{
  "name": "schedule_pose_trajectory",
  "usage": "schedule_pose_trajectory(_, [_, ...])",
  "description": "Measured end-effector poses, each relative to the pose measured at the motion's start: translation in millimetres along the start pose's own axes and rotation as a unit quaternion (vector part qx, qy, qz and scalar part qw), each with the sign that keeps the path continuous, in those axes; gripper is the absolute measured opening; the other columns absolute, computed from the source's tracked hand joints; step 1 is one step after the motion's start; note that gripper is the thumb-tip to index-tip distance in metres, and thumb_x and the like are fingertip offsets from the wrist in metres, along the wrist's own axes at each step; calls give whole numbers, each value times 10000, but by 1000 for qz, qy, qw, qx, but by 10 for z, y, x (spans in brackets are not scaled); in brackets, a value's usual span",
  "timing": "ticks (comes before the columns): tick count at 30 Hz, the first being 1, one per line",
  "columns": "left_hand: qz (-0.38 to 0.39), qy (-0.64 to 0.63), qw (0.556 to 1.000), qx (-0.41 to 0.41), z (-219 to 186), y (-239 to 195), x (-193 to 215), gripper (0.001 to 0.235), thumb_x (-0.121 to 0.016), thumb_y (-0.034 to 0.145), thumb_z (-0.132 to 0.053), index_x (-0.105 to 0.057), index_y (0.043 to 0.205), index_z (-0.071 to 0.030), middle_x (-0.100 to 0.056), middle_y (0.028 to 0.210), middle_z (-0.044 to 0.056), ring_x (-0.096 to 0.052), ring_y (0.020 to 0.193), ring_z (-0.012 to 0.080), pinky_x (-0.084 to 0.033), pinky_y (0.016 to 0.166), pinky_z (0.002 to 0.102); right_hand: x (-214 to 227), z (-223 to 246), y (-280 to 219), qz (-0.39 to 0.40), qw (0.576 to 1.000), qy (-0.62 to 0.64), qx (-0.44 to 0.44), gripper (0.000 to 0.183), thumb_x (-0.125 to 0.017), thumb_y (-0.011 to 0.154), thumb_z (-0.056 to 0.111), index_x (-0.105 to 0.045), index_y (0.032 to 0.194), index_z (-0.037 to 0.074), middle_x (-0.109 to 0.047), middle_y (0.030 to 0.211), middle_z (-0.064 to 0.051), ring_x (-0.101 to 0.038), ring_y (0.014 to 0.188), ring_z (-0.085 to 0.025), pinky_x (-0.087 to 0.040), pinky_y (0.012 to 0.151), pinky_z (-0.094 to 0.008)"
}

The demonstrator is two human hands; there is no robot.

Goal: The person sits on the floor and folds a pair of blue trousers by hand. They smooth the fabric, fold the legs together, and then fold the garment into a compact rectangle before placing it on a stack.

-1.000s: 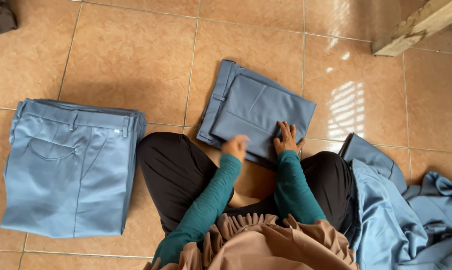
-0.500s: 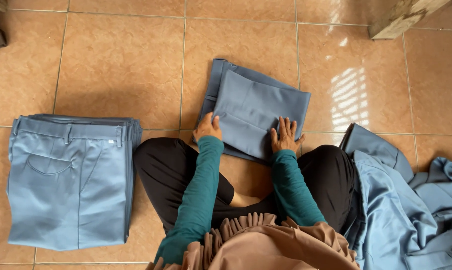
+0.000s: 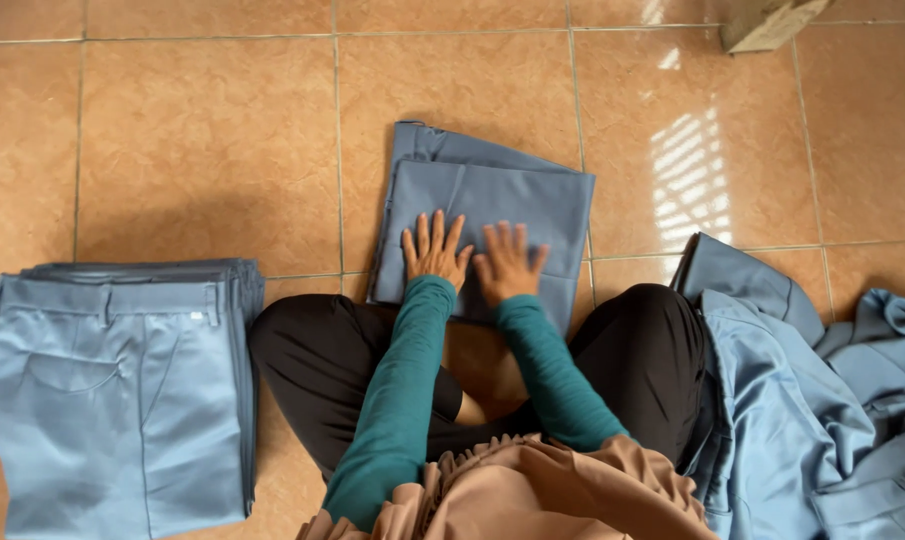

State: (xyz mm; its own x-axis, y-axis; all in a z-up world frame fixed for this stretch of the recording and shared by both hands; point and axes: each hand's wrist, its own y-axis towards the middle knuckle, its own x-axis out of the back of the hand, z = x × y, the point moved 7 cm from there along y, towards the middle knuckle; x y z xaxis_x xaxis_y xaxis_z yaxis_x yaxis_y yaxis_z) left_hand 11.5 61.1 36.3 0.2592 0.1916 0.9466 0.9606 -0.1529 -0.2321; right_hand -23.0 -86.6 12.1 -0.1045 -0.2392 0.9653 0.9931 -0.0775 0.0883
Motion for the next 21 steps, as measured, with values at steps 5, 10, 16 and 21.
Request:
schedule_pose_trajectory(5, [-3,44,995,84,133,-179,-16,613,-243,1070,-569,-101,1638,-388,-73,1733,3,4,1589,267,82,1249,574,3,122,-18,62,997,-26,45,556,-300,1055,599,-235,1596,486,-160,1709,128,-53,1586,-165,33,1242,-642])
schedule_pose_trajectory(10, [-23,88,988,125,95,-122,-133,651,-179,1055,-627,-132,1636,-338,-135,1712,73,-80,1574,299,-69,1210,610,317,-584,457,15,998,-68,13,509,-308,1086,538,-316,1590,466,-249,1708,48,-134,1586,-220,-29,1226,-672])
schedule_pose_trajectory(16, [-105,92,990,1,-60,-232,-239,599,-286,1053,-543,-329,1584,-270,-477,1336,116,-458,1165,288,-248,1066,565,133,-1428,878,165,977,-41,-128,533,-176,1050,607,-101,1578,602,-8,1714,192,61,1585,-188,52,1214,-693])
schedule_pose_trajectory(21, [-132,82,983,96,7,-307,-14,705,-290,1010,-624,-182,1629,-305,-69,1722,158,-6,1578,405,-35,1182,730,341,-334,857,-124,987,-91,34,596,-493,1029,516,-364,1594,378,-270,1694,19,-172,1562,-301,-82,1198,-682])
